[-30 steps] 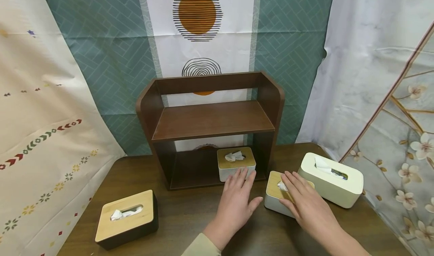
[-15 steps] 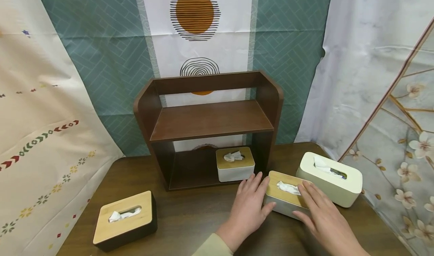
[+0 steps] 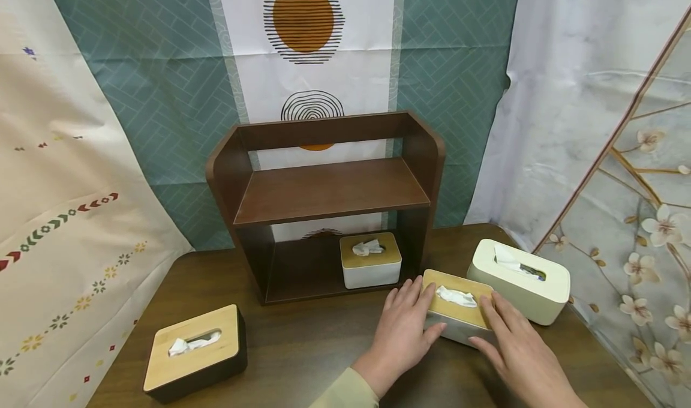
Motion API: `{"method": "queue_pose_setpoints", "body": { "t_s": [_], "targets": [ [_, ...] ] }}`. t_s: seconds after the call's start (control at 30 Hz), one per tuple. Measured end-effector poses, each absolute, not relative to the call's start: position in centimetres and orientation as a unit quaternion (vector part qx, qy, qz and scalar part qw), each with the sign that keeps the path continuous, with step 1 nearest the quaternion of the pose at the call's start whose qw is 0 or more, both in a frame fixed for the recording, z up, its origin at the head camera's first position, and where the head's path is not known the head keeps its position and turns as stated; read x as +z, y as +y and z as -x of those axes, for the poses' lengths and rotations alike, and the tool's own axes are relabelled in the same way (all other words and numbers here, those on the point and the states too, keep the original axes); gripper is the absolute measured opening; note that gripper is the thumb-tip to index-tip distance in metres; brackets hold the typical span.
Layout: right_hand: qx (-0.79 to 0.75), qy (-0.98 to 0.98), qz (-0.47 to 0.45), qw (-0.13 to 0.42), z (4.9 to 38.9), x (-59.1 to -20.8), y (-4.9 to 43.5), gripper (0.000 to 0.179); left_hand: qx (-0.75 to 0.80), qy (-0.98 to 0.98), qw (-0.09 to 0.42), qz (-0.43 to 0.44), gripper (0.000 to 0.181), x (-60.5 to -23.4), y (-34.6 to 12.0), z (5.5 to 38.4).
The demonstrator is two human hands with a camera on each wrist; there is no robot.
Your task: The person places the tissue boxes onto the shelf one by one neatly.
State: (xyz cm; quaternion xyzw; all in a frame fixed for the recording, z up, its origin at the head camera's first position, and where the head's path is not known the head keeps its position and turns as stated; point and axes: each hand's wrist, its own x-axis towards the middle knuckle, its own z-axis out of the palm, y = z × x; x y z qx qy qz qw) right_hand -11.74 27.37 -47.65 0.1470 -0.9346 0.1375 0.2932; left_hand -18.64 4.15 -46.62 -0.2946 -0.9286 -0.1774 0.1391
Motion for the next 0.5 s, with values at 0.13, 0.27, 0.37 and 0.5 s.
{"method": "queue_pose_setpoints", "body": {
  "t_s": [0.13, 0.27, 0.37, 0.5],
  "targets": [
    [0.144, -0.937, -0.138, 0.287, 11.68, -47.88, 27.38, 0.081, -0.178, -0.932, 0.130, 0.287, 0.070, -46.90, 4.20, 18.76],
    [0.149, -0.945, -0.120, 0.267, 11.48, -48.10, 27.36, 0.079, -0.174, -0.936, 0.122, 0.282, 0.069, -47.08, 4.29, 18.80],
    [0.151, -0.949, -0.110, 0.255, 11.37, -48.27, 27.43, 0.078, -0.171, -0.937, 0.122, 0.278, 0.069, -47.24, 4.36, 18.79],
    [0.151, -0.951, -0.106, 0.246, 11.32, -48.51, 27.58, 0.077, -0.167, -0.938, 0.126, 0.275, 0.068, -47.55, 4.45, 18.76]
  ]
}}
